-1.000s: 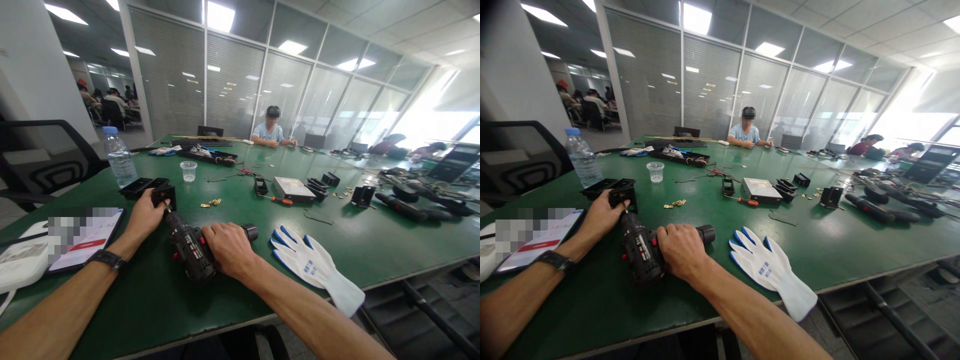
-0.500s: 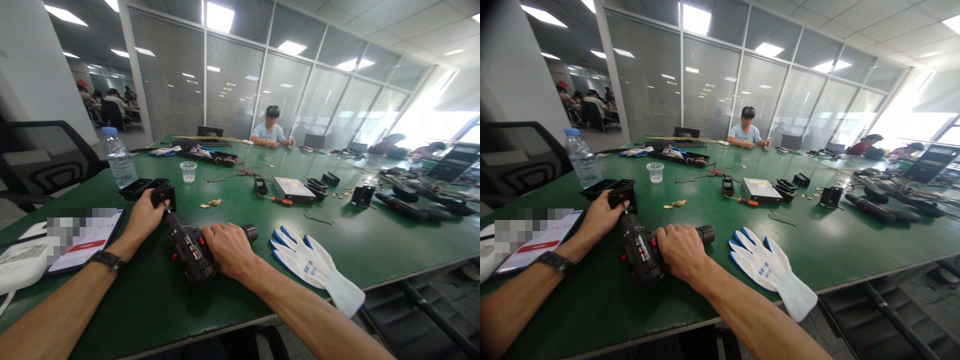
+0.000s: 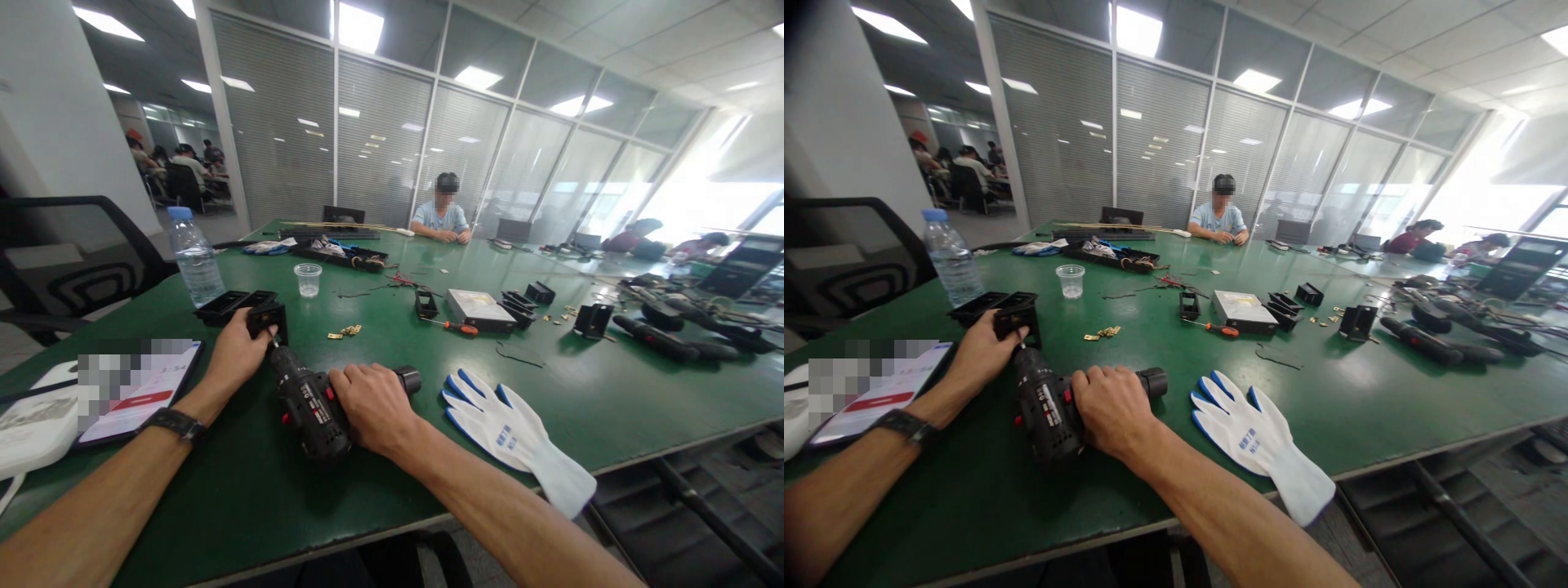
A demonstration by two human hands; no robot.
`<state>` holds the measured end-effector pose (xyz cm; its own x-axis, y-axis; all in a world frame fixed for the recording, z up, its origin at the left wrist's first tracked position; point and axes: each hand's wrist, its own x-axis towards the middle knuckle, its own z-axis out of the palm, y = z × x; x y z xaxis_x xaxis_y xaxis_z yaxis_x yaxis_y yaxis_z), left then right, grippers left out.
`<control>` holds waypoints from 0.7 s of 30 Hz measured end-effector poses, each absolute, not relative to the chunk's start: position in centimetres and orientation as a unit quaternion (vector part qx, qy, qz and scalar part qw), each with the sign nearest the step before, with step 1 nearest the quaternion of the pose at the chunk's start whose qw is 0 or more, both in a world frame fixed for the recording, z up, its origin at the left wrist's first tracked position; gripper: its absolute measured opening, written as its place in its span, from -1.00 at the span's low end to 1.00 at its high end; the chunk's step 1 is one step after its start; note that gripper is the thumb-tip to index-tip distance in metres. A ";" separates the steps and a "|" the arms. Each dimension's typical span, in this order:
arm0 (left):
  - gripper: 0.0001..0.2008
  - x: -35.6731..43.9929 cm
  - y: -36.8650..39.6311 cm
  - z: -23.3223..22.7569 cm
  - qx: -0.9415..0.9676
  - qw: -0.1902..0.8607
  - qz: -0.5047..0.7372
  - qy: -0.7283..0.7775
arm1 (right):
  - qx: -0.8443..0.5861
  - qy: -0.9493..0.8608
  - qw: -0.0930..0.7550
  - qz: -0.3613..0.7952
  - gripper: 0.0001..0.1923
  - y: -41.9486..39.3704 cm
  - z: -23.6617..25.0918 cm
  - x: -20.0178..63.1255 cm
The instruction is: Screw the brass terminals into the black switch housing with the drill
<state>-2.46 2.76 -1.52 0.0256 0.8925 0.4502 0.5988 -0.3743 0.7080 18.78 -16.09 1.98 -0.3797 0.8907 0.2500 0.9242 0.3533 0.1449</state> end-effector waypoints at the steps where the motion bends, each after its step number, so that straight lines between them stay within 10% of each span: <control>1: -0.50 -2.5 2.8 -1.5 0.697 0.164 0.447 0.536 | -0.554 -0.820 0.063 -0.130 -0.64 -16.1 2.0 18.8; 21: -0.51 -2.4 2.7 -1.4 0.677 0.174 0.449 0.557 | -0.564 -0.813 0.061 -0.129 -0.61 -16.1 1.9 18.7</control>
<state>-2.36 2.68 -1.37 -0.0224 0.9101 0.4138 0.5981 -0.3195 0.7350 18.71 -16.06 1.86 -0.3567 0.9015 0.2452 0.9331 0.3311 0.1403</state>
